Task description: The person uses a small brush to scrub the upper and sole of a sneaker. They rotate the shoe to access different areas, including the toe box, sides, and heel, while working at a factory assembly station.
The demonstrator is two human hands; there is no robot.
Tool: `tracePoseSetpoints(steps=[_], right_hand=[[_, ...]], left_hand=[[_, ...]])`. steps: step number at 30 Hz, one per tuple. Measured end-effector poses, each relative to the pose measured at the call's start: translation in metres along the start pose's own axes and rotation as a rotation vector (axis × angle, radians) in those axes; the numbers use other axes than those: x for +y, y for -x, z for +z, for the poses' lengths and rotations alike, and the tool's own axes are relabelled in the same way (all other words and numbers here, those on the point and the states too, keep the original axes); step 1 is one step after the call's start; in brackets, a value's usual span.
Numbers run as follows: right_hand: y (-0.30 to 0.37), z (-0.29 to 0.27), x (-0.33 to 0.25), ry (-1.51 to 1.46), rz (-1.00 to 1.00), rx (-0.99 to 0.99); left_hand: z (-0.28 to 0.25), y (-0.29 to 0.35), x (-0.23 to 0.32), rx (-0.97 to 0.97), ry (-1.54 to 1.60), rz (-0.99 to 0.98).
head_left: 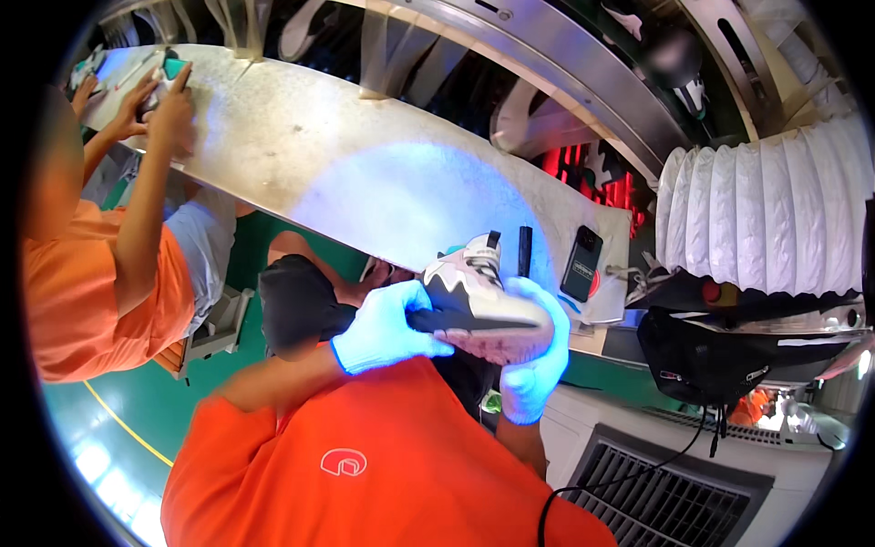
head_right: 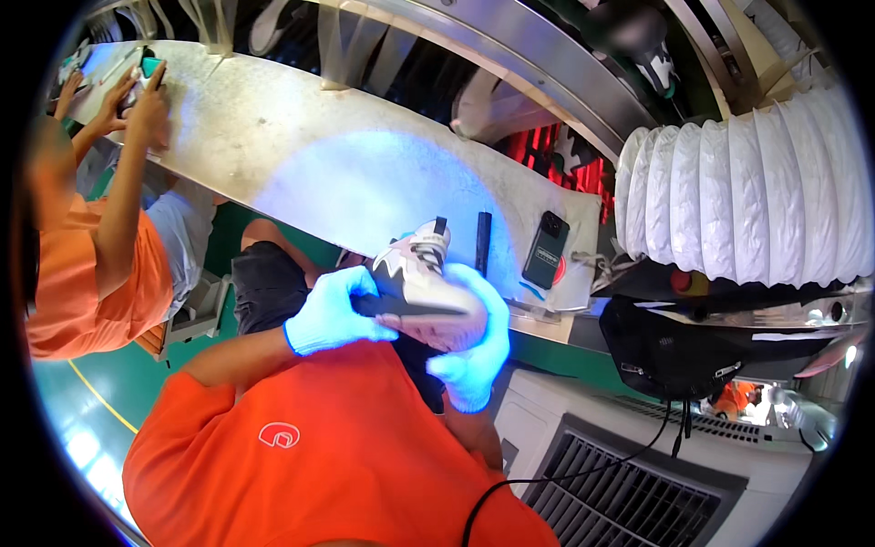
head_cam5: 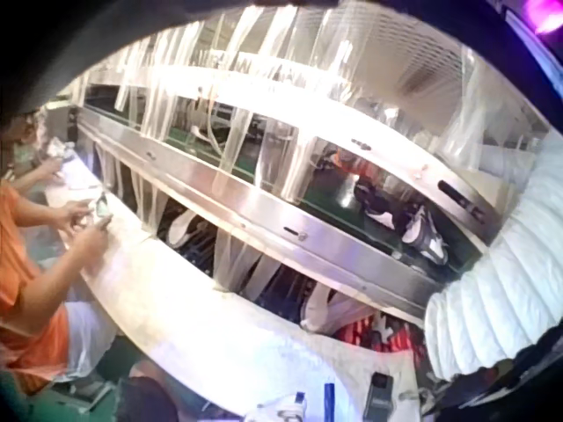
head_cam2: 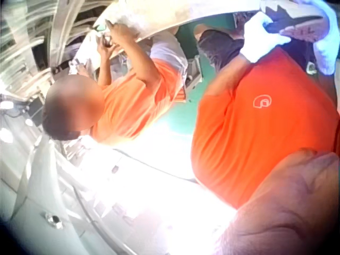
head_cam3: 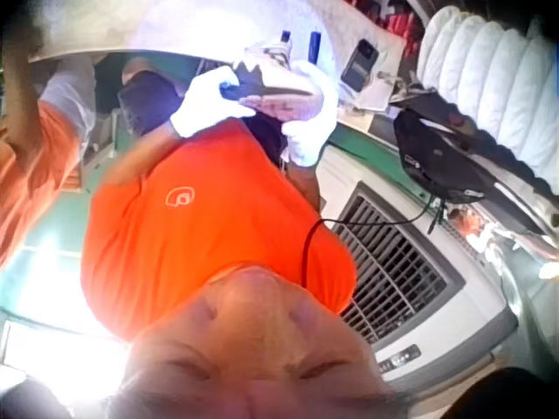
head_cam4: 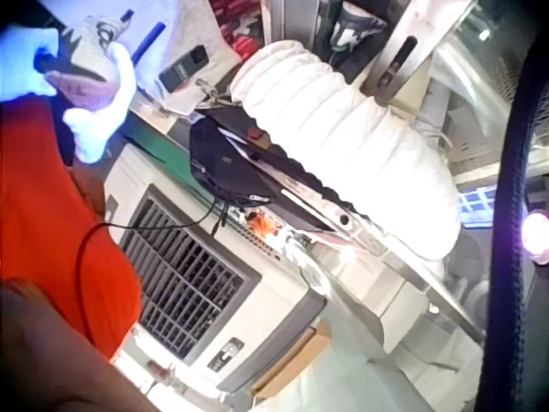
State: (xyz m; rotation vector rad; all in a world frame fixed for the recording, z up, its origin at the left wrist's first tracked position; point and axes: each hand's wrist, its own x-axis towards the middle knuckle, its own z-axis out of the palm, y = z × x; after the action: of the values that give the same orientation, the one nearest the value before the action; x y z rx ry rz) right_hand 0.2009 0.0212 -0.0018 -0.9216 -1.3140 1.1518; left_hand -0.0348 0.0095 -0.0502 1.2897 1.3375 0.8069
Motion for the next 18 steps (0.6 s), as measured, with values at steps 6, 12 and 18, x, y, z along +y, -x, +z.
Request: tracePoseSetpoints(steps=[6,12,18], right_hand=[[-0.014,0.031,-0.010,0.267,-0.019,-0.127],[-0.010,0.081,0.004,0.482,-0.383,-0.155],[-0.019,0.100,0.027,0.526,-0.555,-0.119]], left_hand=[[-0.015,-0.010,-0.021,-0.064,0.086,0.100],[-0.036,0.012,-0.006,0.094,0.239,0.389],[-0.073,0.018,0.023,0.144,0.234,0.563]])
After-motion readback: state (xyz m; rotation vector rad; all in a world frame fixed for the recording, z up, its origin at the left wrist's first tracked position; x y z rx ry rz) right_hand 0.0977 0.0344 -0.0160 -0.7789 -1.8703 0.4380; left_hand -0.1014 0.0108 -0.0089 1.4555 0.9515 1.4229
